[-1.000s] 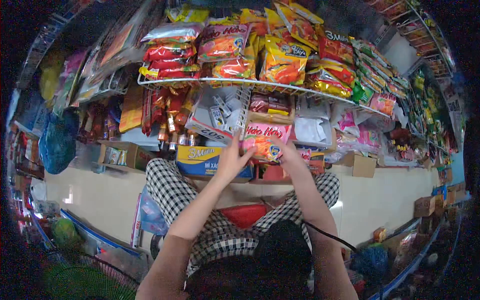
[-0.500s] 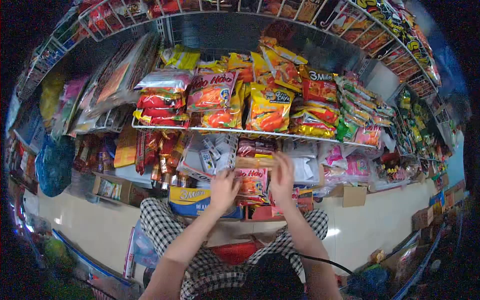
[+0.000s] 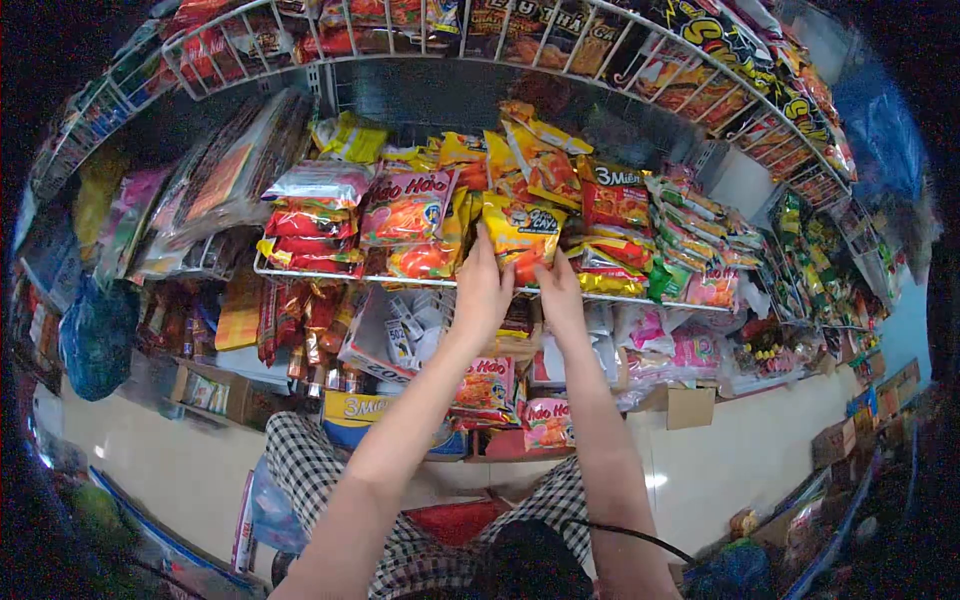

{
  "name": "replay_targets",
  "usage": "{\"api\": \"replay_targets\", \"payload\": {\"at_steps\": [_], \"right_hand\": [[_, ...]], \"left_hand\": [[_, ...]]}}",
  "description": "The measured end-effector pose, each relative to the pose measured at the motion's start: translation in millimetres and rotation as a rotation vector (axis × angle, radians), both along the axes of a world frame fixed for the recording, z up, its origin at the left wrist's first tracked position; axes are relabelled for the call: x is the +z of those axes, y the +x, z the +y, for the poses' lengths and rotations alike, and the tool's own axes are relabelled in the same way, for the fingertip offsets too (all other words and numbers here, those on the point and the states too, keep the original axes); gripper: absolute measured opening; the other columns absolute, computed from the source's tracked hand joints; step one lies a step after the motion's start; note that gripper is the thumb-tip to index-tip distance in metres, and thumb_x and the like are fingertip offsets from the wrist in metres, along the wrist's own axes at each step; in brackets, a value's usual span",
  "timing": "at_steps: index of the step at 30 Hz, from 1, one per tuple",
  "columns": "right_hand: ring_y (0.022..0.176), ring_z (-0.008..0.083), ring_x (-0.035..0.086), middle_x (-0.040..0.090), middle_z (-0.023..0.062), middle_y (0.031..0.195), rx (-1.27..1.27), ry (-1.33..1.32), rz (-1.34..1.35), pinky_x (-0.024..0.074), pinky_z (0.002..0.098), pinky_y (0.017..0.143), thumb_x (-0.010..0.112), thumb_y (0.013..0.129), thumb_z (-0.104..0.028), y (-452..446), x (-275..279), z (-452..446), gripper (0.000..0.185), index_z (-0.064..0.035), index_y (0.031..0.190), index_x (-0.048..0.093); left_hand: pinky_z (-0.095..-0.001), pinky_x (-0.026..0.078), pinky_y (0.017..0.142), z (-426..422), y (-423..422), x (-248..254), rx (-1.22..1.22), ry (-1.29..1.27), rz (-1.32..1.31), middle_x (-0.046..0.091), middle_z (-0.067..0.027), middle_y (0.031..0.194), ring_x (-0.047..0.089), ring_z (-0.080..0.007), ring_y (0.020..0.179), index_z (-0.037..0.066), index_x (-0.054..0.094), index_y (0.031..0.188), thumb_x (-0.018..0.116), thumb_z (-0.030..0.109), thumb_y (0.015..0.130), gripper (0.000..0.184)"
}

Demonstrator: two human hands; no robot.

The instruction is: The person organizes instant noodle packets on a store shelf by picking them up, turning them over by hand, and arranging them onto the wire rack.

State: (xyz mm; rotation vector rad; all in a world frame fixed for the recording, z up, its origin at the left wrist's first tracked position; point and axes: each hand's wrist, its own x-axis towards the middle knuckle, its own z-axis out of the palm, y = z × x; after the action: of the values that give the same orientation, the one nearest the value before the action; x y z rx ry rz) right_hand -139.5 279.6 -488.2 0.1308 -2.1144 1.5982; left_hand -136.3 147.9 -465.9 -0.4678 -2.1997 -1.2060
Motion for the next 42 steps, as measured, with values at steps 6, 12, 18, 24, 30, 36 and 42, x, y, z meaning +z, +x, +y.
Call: {"api": "replay_targets", "payload": {"at_steps": [6,12,18,24,30,36,42], "right_hand": [[0.084,0.0104,0.053,0.059,0.0105,0.1,0.035,-0.141,-0.078,0.0419,0.0222,0.074,0.051,0.084,-0.013,11,6,0,0.046,0.0052,0.124,0.037],[0.112,0.0195,0.045,0.044,0.0164,0.123,-0.092,-0.116,0.08,0.0346,0.0275,0.093,0.048,0.084,-0.003,34,11,-21,0.044,0.0078,0.124,0.035],[0.11,0.0286,0.046,0.047,0.0189,0.119,-0.236,0.009,0.266,0.0348,0.0335,0.092,0.05,0.083,-0.009,81,42,-33,0.037,0.0047,0.118,0.044],[0.113,0.0195,0.042,0.046,0.0135,0.121,-0.02,-0.092,0.1,0.03,0.0297,0.097,0.051,0.083,-0.005,119,37,-40,0.041,0.0058,0.121,0.04],[0.105,0.0144,0.047,0.046,0.0093,0.12,0.241,-0.381,-0.149,0.0355,0.0271,0.091,0.049,0.085,-0.007,134,5,-45,0.042,0.0037,0.124,0.038],[0.103,0.0125,0.047,0.05,0.0075,0.116,0.277,-0.565,-0.295,0.0358,0.0248,0.089,0.054,0.085,-0.016,144,7,-65,0.042,0.0015,0.121,0.043],[0.105,0.0132,0.046,0.05,0.0064,0.114,0.319,-0.599,-0.339,0.0335,0.0261,0.091,0.053,0.085,-0.017,147,5,-68,0.039,0.0022,0.117,0.044]], "left_hand": [[-0.0385,0.04,0.084,-6,0,4,-0.014,0.086,-0.21,0.045,-0.0269,0.107,0.047,-0.0386,0.099,-0.01,0.022,0.128,0.058,0.009,0.077,0.065],[-0.0358,0.038,0.087,-9,6,3,-0.03,0.152,0.038,0.04,-0.022,0.112,0.045,-0.0366,0.103,-0.005,0.031,0.125,0.056,0.007,0.079,0.054],[-0.0322,0.039,0.085,-9,56,20,0.143,0.222,0.197,0.04,-0.0166,0.11,0.045,-0.0287,0.101,0.0,0.036,0.124,0.057,0.007,0.08,0.049],[-0.029,0.04,0.081,-43,89,19,-0.082,0.504,-0.125,0.046,-0.0132,0.105,0.047,-0.0233,0.096,0.002,0.044,0.119,0.061,0.01,0.078,0.045],[-0.0223,0.042,0.069,-75,98,-10,-0.075,0.608,-0.364,0.053,-0.0061,0.097,0.05,-0.0106,0.078,-0.003,0.051,0.111,0.06,0.015,0.081,0.036],[-0.0229,0.042,0.075,-86,103,-36,-0.056,0.633,-0.436,0.057,-0.0064,0.089,0.051,-0.011,0.085,-0.004,0.053,0.109,0.06,0.017,0.082,0.035],[-0.0239,0.043,0.076,-80,113,-24,-0.074,0.648,-0.453,0.057,-0.0074,0.095,0.052,-0.0114,0.087,-0.002,0.051,0.113,0.057,0.016,0.084,0.035]]}}
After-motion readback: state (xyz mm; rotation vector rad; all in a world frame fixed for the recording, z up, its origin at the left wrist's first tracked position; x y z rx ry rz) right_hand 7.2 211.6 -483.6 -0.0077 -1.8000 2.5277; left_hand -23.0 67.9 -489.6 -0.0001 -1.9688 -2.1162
